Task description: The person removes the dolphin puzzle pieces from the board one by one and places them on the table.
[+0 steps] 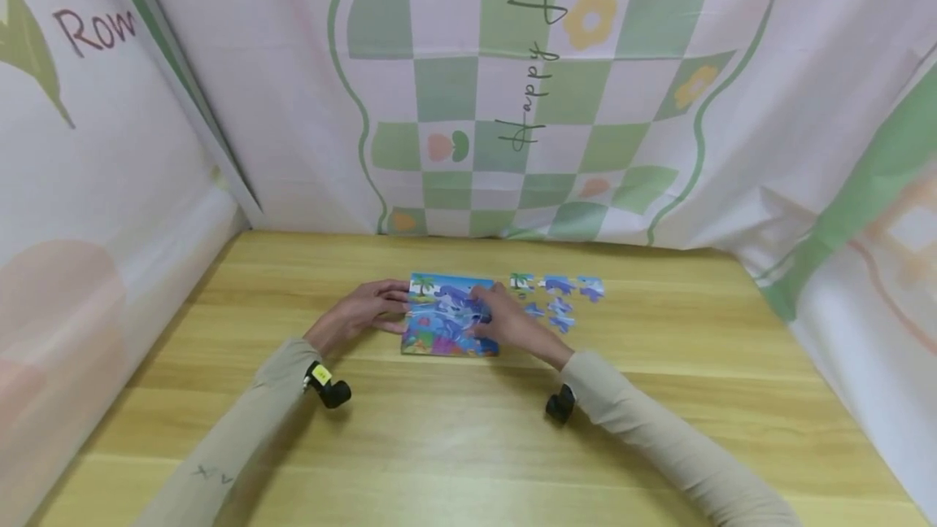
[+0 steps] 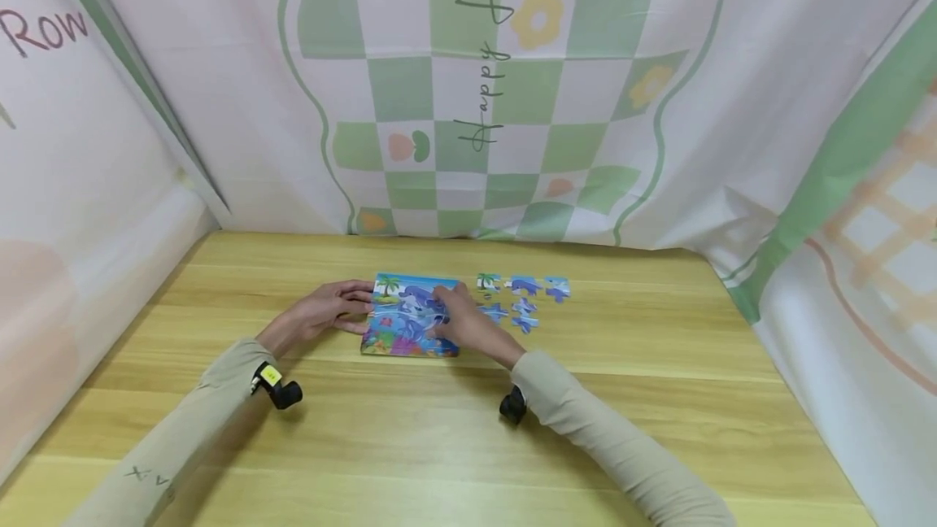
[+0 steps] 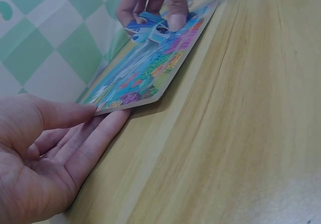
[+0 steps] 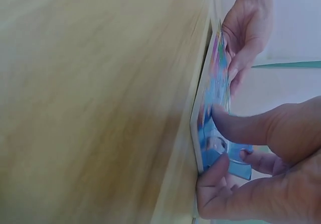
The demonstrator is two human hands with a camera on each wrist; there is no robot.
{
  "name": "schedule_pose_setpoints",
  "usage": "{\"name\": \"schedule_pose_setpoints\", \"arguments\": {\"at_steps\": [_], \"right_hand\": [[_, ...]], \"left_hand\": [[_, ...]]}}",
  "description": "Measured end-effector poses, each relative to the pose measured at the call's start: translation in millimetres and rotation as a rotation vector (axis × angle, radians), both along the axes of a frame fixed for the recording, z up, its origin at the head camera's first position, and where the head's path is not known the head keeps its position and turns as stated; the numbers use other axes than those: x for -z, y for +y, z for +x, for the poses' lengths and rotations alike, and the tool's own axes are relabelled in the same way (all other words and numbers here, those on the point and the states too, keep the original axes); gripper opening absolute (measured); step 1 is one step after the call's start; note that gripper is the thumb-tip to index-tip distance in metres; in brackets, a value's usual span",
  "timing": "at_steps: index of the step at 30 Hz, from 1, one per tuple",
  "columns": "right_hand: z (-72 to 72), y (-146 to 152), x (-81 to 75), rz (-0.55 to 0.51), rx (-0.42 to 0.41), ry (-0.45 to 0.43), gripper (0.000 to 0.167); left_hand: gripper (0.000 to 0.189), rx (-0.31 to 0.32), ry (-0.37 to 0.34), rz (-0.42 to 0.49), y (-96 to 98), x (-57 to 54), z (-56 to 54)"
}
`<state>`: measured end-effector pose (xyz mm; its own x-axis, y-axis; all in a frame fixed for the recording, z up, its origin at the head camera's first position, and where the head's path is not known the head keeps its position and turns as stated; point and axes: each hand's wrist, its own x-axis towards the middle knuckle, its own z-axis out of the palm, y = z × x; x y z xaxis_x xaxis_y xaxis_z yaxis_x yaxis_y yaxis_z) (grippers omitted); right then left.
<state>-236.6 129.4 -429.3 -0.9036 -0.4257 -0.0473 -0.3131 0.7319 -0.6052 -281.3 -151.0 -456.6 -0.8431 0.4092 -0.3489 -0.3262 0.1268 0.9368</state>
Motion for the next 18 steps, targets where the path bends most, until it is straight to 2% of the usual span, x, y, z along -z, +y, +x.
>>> {"name": "schedule_pose_setpoints", "arguments": {"at_steps": [5, 10, 18], "right_hand": [[-1.7, 2.7, 4.0, -0.038, -0.052, 0.061, 0.022], [-4.1, 2.9, 5.2, -0.087, -0.068, 0.052, 0.007], [-4.4, 4.2, 3.1, -0.122, -0.046, -0.02, 0.007]], "left_hand": [[0.054, -0.011, -0.008, -0.01, 0.8, 0.6, -1.5], [0.054, -0.016, -0.009, -0.015, 0.4, 1.3, -1.8], [0.056, -0.019, -0.009, -0.014, -0.4, 3.2, -3.3]]}}
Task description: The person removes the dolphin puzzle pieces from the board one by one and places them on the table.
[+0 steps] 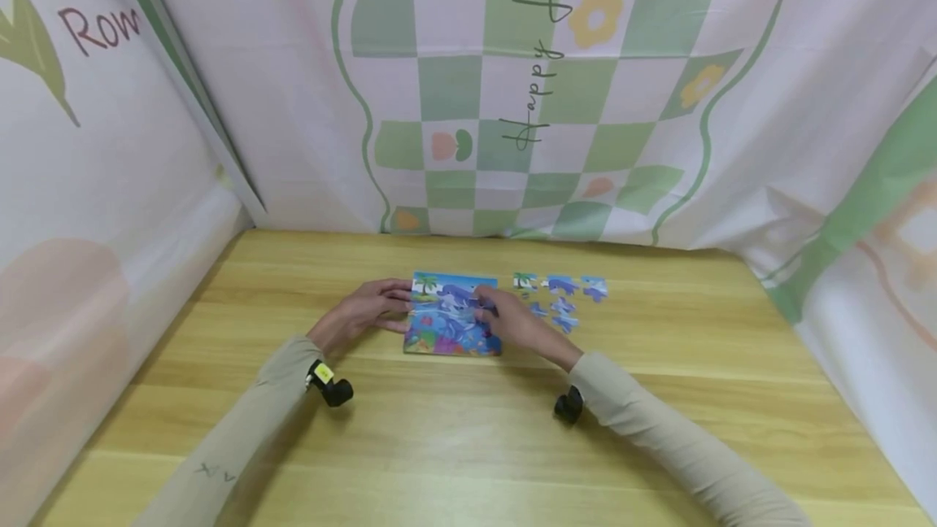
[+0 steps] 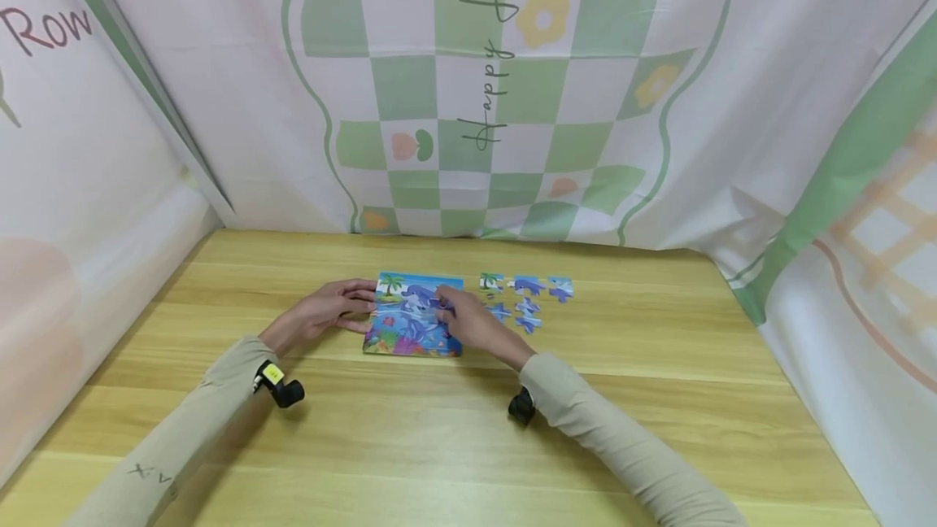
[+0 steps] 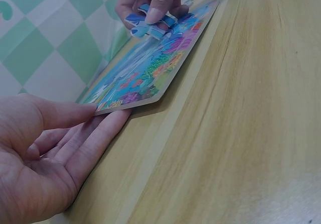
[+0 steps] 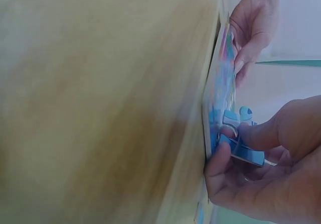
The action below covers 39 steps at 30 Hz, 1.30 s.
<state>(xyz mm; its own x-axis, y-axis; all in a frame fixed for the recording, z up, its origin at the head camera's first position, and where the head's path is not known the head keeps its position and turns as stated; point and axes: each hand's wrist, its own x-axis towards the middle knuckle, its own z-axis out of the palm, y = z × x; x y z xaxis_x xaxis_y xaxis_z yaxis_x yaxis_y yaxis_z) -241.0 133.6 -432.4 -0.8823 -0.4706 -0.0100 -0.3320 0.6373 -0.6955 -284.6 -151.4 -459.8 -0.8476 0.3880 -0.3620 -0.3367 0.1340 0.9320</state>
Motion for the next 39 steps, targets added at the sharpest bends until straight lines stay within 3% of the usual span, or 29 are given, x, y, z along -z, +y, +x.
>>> {"name": "schedule_pose_setpoints", "arguments": {"at_steps": [8, 12, 22, 28, 35, 39], "right_hand": [[-8.2, 7.6, -2.5, -0.001, -0.024, -0.018, 0.021], [-10.3, 12.5, -5.0, -0.033, 0.002, -0.044, 0.024], [-7.4, 26.3, -5.2, -0.302, 0.128, -0.221, 0.022], [-5.8, 38.5, -6.1, -0.335, 0.157, -0.218, 0.023], [-0.9, 58.1, -5.0, -0.359, 0.131, -0.212, 0.032], [1.5, 69.0, -5.8, -0.328, 0.13, -0.194, 0.032]], "left_hand": [[0.056, 0.007, -0.003, -0.002, -0.2, -1.0, 0.7], [0.056, 0.007, -0.005, 0.002, 0.7, -1.8, 1.4], [0.057, 0.01, -0.002, 0.003, 0.7, -2.4, 1.3], [0.057, 0.007, 0.003, 0.003, 0.4, -2.8, 1.3], [0.056, 0.002, -0.003, 0.001, 1.2, -4.0, 1.9], [0.055, 0.001, -0.008, -0.002, 1.2, -3.3, 1.7]]}}
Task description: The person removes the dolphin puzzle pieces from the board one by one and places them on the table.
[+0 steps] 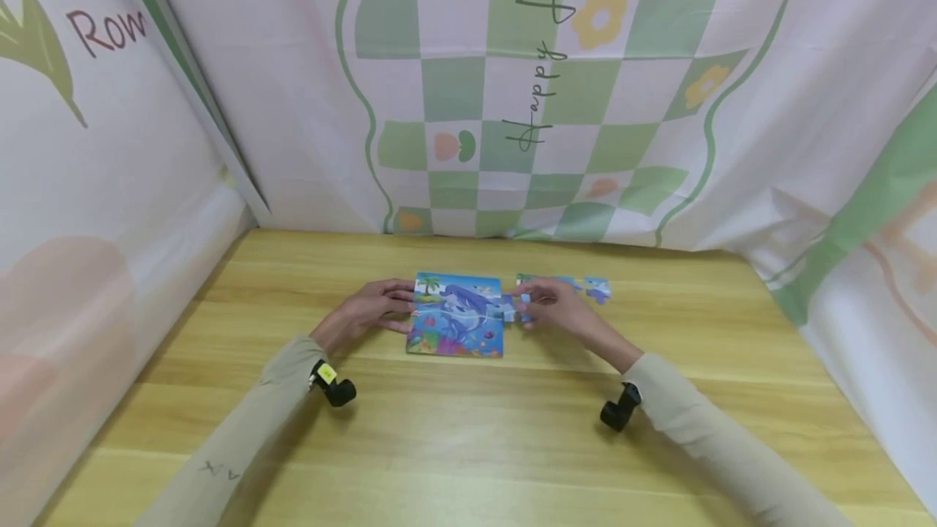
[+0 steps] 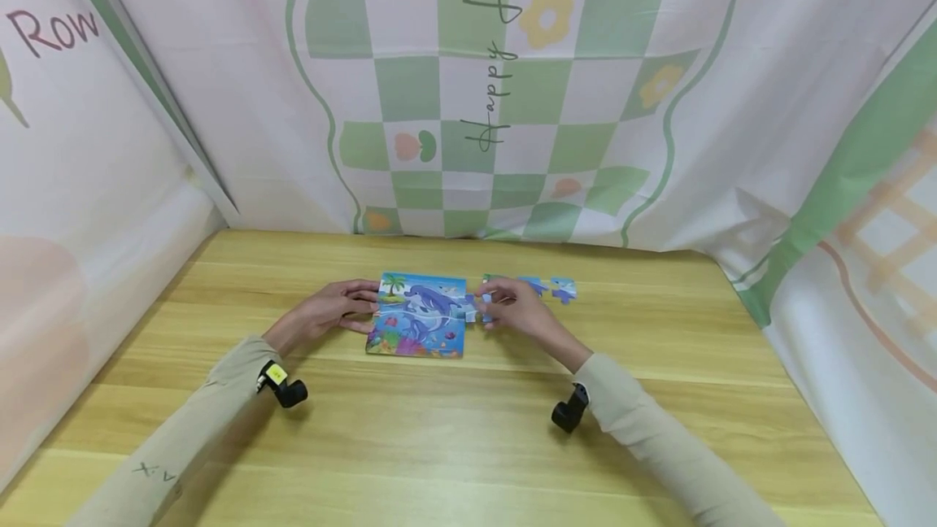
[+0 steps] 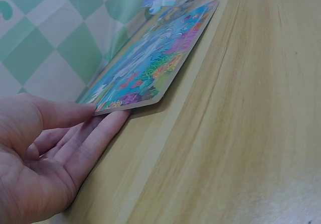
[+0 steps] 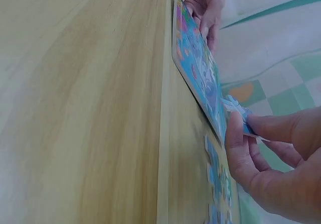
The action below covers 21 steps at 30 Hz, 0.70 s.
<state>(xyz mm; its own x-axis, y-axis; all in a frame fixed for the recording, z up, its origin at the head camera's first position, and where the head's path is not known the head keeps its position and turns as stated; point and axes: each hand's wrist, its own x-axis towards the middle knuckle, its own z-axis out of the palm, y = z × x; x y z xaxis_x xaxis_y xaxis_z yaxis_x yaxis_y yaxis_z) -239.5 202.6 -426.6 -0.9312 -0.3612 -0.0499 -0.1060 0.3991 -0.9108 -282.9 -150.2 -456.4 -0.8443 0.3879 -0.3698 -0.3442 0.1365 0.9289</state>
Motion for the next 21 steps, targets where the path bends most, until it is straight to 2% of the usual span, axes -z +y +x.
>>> {"name": "schedule_pose_setpoints", "arguments": {"at_steps": [6, 11, 13, 18, 21], "right_hand": [[-0.3, 17.5, -3.2, 0.011, 0.039, -0.013, 0.038], [2.1, 31.6, -8.3, -0.053, 0.093, -0.044, 0.045], [4.2, 37.9, -10.0, -0.061, 0.11, -0.038, 0.044], [7.1, 59.3, -11.1, -0.005, 0.138, 0.018, 0.044], [7.1, 70.7, -11.4, -0.016, 0.163, 0.005, 0.044]], "left_hand": [[0.056, 0.001, 0.015, 0.007, -1.9, 0.5, 0.9], [0.057, -0.006, 0.015, 0.015, -0.6, -0.4, 1.9], [0.057, -0.007, 0.015, 0.011, -0.7, 0.3, 1.5], [0.057, -0.001, 0.016, 0.007, -2.0, 2.8, 0.0], [0.057, 0.0, 0.017, 0.009, -2.1, 3.3, -0.7]]}}
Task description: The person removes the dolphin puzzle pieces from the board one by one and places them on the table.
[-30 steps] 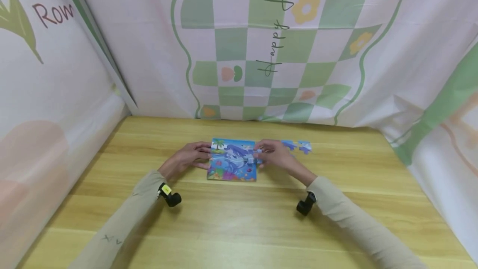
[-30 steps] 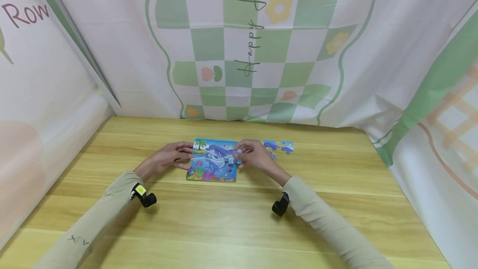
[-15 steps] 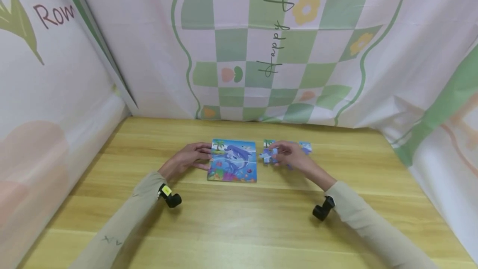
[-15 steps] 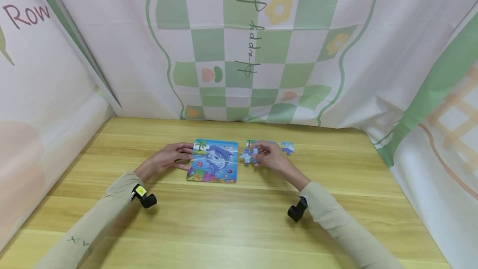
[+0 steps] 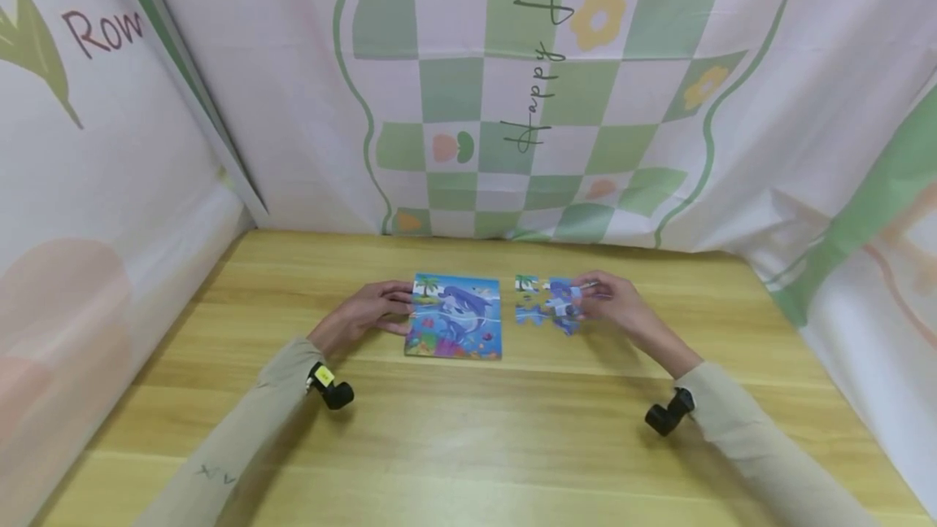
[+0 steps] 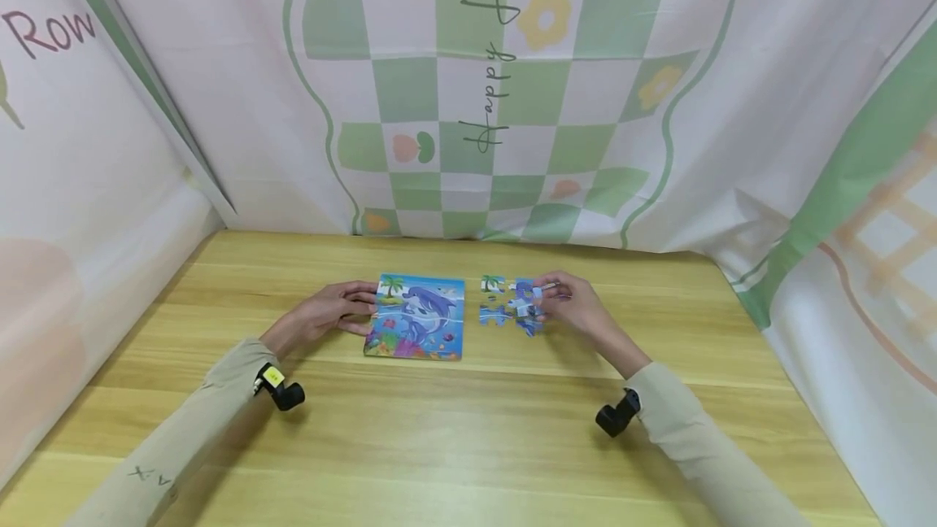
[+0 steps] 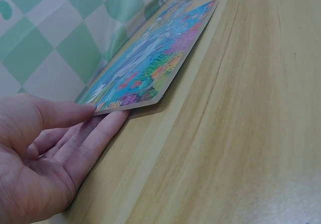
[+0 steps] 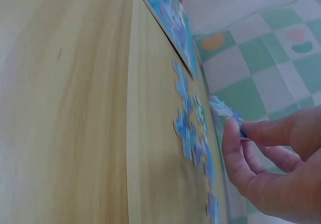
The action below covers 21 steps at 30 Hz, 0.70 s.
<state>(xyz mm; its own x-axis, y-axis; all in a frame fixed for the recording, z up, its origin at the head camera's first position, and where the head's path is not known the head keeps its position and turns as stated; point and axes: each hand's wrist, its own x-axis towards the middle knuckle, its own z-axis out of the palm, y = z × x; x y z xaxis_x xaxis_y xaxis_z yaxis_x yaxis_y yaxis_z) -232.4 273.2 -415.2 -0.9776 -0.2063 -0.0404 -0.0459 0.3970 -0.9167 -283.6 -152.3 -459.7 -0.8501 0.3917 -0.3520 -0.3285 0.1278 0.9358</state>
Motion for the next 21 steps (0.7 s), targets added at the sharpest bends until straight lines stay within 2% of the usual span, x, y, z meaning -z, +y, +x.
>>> {"name": "schedule_pose_setpoints", "arguments": {"at_steps": [14, 21], "right_hand": [[5.7, 38.3, 2.0, -0.017, 0.04, -0.099, 0.047], [9.0, 49.2, 3.7, -0.034, 0.024, -0.129, 0.046]], "left_hand": [[0.055, 0.001, 0.0, 0.003, 0.4, -1.1, 2.2], [0.055, 0.002, 0.004, -0.001, 0.2, -2.0, 2.1]]}}
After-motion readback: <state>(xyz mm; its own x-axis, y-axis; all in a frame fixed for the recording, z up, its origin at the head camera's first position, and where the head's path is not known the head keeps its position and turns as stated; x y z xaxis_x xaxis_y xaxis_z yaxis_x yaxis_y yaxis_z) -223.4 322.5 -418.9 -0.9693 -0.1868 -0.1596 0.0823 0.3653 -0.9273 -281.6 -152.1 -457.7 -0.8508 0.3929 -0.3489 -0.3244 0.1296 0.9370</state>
